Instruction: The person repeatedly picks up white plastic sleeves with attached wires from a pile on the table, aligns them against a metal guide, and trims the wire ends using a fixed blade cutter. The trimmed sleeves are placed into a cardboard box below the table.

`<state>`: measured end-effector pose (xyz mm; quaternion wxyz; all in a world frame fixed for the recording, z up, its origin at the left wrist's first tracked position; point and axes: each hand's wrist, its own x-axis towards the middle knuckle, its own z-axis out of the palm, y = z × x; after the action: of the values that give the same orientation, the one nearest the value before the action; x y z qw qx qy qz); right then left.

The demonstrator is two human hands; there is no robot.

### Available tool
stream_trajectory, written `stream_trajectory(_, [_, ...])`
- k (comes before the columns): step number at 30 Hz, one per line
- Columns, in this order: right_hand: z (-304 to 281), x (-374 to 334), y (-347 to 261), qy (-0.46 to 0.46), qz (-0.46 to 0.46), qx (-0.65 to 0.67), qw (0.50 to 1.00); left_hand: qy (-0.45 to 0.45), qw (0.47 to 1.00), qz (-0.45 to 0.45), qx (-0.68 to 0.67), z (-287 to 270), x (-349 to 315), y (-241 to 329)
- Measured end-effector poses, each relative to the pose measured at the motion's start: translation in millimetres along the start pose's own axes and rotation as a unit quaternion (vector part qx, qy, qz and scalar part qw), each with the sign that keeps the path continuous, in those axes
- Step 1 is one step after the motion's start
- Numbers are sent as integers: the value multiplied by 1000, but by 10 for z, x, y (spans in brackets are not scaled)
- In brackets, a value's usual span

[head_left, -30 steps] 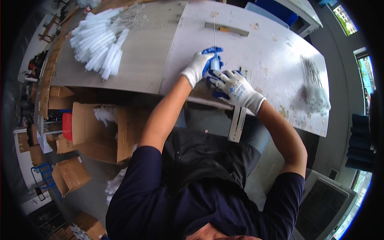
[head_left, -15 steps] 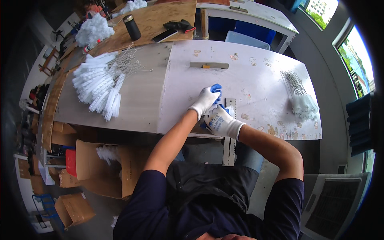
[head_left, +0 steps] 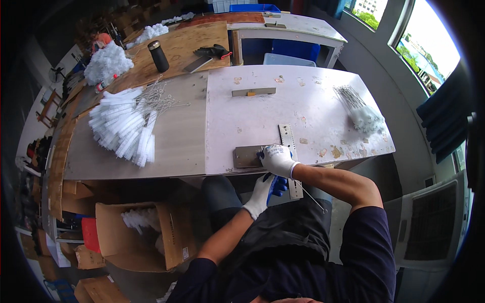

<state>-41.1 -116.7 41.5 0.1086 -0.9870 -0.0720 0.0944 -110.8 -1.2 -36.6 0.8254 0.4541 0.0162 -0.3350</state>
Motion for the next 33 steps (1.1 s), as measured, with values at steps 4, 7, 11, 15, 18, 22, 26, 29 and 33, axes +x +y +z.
stream_trajectory(4, [129,35,21,17,53,44,997,-28,960,-68,-271,15,152,-128])
stream_trajectory(7, [78,-41,-110,29,77,80,993,-19,919,-71,-387,149,38,53])
stream_trajectory(11, [109,-5,-87,-8,125,93,988,-148,922,-83,-348,-364,148,-308])
stream_trajectory(15, [-5,1,-87,-60,113,159,979,5,986,-78,-146,-469,-226,390])
stream_trajectory(18, [-115,55,321,-135,-39,140,980,14,996,-83,-16,-573,-246,680])
stream_trajectory(22, [-268,271,386,-108,-263,-230,931,-18,986,-124,113,-729,-134,932])
stream_trajectory(26, [1,375,627,-45,-277,-167,945,-28,974,-141,174,-730,-83,1072])
stream_trajectory(29, [91,413,614,-16,-273,-143,951,-34,965,-143,216,-772,-38,1177])
stream_trajectory(33, [35,399,565,-27,-266,-114,957,-44,944,-148,291,-714,-17,1398])
